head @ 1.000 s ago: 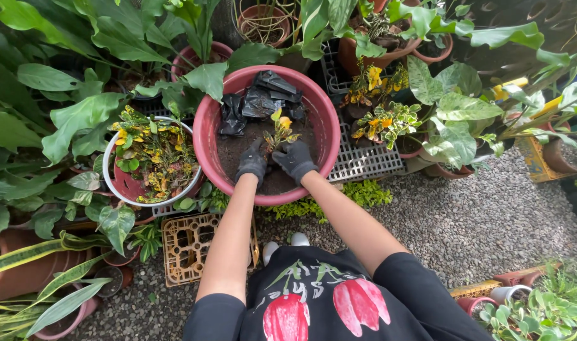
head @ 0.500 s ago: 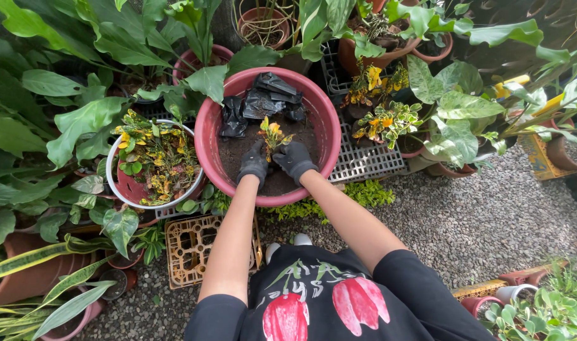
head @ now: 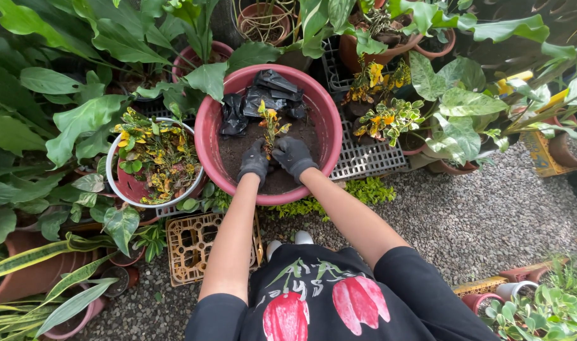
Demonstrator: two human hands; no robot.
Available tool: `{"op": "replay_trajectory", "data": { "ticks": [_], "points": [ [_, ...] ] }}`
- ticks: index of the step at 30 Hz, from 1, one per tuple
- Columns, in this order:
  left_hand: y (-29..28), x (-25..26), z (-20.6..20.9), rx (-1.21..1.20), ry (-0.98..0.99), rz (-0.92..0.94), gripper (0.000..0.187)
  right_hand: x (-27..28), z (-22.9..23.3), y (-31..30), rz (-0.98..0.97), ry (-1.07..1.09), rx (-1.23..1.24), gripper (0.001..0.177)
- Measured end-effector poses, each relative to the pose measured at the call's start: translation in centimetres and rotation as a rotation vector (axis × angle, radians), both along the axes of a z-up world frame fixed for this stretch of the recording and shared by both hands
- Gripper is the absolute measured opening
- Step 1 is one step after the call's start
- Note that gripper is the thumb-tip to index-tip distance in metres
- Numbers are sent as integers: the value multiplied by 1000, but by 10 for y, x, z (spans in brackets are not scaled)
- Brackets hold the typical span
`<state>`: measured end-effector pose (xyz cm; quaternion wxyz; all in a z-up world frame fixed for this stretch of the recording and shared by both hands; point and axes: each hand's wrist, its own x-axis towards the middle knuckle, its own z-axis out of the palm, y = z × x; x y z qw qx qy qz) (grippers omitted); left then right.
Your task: The person prepares soil in a large pink pot by breaking up clumps with gloved hands. They then place a small plant with yellowing leaves into the pot and cover the root ball with soil, patting it down to secure the plant.
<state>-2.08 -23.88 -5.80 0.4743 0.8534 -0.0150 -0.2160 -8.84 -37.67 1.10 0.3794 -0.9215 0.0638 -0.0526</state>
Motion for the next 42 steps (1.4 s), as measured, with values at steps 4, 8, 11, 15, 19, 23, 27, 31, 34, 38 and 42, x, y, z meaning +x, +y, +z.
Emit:
{"op": "replay_trajectory", "data": {
  "ticks": [4, 8, 11, 15, 19, 23, 27, 31, 34, 38, 42],
  "points": [
    [-1, 0, -5, -26, 16, 20, 42, 0, -4, -5, -45, 133, 123, 21],
    [-1, 13, -29, 77, -106, -16, 35, 7, -27, -23, 66, -221, 123, 31],
    [1, 1, -2, 55, -23, -1, 38, -2, -21, -33, 41, -256, 137, 37],
    [0, 2, 7, 24, 48, 1, 40, -6, -1, -30, 154, -224, 8, 42],
    [2, 14, -37, 128, -95, -63, 35, -2, -7, -15, 127, -126, 185, 44],
    [-1, 3, 2, 39, 7, 10, 39, 11, -25, -19, 122, -151, -14, 25],
    [-4, 1, 13, -51, 121, 88, 40, 9, -25, -26, -1, -247, 69, 17],
    [-2, 2, 13, -76, 138, 99, 49, 26, -110, -48, -44, -253, 431, 19],
    [-2, 2, 15, -91, 135, 84, 50, 32, -112, -46, 156, -565, -343, 25],
    [1, -3, 32, -59, 75, 46, 48, 23, -67, -30, 34, -191, -435, 49],
    [3, -3, 30, 14, 43, 6, 49, 21, -70, -32, 41, -90, -105, 46]
  ]
}}
